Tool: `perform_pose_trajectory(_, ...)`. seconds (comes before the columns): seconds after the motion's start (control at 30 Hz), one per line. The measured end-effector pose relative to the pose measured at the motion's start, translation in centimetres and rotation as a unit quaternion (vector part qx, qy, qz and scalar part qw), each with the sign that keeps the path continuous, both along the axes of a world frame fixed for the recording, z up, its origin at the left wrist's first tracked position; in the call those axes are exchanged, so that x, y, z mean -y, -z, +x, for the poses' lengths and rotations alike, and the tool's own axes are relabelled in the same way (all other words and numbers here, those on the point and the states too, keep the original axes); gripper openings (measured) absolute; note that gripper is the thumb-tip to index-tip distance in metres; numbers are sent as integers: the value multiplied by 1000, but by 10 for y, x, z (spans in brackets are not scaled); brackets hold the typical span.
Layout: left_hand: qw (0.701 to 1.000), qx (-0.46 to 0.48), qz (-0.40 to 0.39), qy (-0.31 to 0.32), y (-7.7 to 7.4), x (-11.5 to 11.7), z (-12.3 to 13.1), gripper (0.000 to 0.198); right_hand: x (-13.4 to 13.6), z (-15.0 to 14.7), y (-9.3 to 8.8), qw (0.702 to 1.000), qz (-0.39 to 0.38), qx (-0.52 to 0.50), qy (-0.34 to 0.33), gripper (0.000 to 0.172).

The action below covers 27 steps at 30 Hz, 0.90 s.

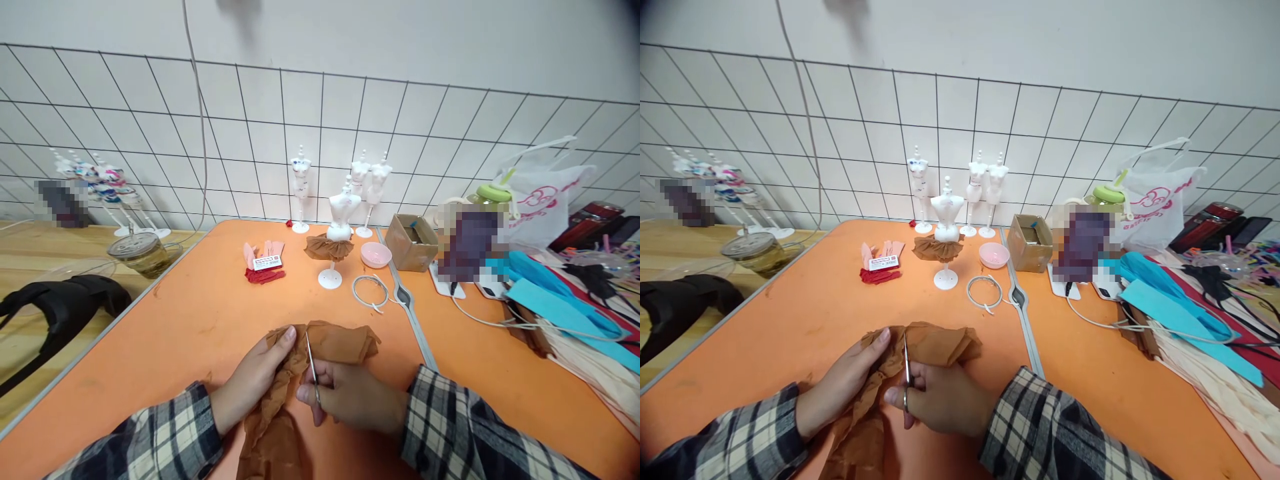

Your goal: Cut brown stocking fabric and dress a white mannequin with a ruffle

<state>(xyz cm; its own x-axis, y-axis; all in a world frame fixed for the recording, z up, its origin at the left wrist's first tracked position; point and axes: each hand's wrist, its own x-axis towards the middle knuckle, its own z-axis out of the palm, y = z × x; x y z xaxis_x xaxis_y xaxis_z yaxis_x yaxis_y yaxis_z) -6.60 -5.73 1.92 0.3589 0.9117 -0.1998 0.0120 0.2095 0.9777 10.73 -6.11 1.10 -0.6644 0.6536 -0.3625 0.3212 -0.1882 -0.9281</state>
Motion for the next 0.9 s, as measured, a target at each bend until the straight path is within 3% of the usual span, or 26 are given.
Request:
perform_pose_trajectory(0.1,998,-10,39,-40,1,-3,-1,39,0,1,7,1000,8,22,5,19)
perform_pose_trajectory(0.43,993,-66,93,3,8,-4,-4,27,-1,5,6,999,34,-5,1,26)
perform_pose_trajectory(0.9,990,-89,92,-53,1,-3,-3,39,-2,2,12,999,27,19,-1,20)
